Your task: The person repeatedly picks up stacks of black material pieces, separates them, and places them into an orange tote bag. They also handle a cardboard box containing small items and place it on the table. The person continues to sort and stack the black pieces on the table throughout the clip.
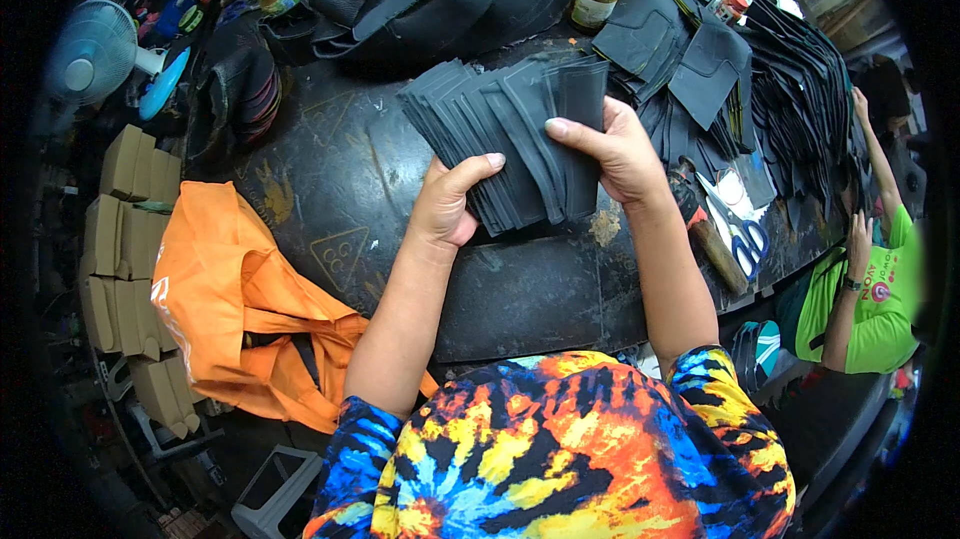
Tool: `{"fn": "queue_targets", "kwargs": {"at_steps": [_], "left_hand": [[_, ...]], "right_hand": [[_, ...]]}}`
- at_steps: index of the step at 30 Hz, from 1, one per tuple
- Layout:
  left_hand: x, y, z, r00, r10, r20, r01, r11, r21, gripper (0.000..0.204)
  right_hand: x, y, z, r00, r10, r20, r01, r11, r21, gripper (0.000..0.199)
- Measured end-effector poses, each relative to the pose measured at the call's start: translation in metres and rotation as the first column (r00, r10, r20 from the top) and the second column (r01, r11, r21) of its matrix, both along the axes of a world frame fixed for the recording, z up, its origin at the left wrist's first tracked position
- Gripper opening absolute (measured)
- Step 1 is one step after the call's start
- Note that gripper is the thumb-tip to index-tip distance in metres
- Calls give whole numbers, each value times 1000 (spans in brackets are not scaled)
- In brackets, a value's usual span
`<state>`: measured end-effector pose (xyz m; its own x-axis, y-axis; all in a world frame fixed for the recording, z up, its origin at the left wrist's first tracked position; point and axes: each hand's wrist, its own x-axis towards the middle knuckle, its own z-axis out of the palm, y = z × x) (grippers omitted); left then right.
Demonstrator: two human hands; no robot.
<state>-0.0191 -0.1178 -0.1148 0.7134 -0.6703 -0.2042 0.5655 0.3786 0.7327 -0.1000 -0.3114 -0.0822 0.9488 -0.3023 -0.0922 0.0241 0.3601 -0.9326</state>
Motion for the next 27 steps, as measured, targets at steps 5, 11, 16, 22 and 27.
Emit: {"fn": "queue_targets", "kwargs": {"at_steps": [5,11,16,22,27], "left_hand": [[-2,-1,1,999,16,37,-17,999,34,47],[0,-1,3,1000,10,19,-10,1000,19,47],[0,-1,3,1000,21,2,-21,999,30,50],[-1,-1,4,1000,17,-8,-17,1000,21,50],[-1,-1,4,1000,9,-5,-9,1000,19,51]], "right_hand": [[2,8,-2,996,12,-84,-19,997,-78,36],[2,6,-4,997,-66,-32,65,997,-31,31],[3,1,-6,998,-60,-30,60,998,5,32],[2,-1,-6,999,-41,-6,41,999,18,30],[2,-1,-6,999,-21,-25,21,1000,-3,31]]}}
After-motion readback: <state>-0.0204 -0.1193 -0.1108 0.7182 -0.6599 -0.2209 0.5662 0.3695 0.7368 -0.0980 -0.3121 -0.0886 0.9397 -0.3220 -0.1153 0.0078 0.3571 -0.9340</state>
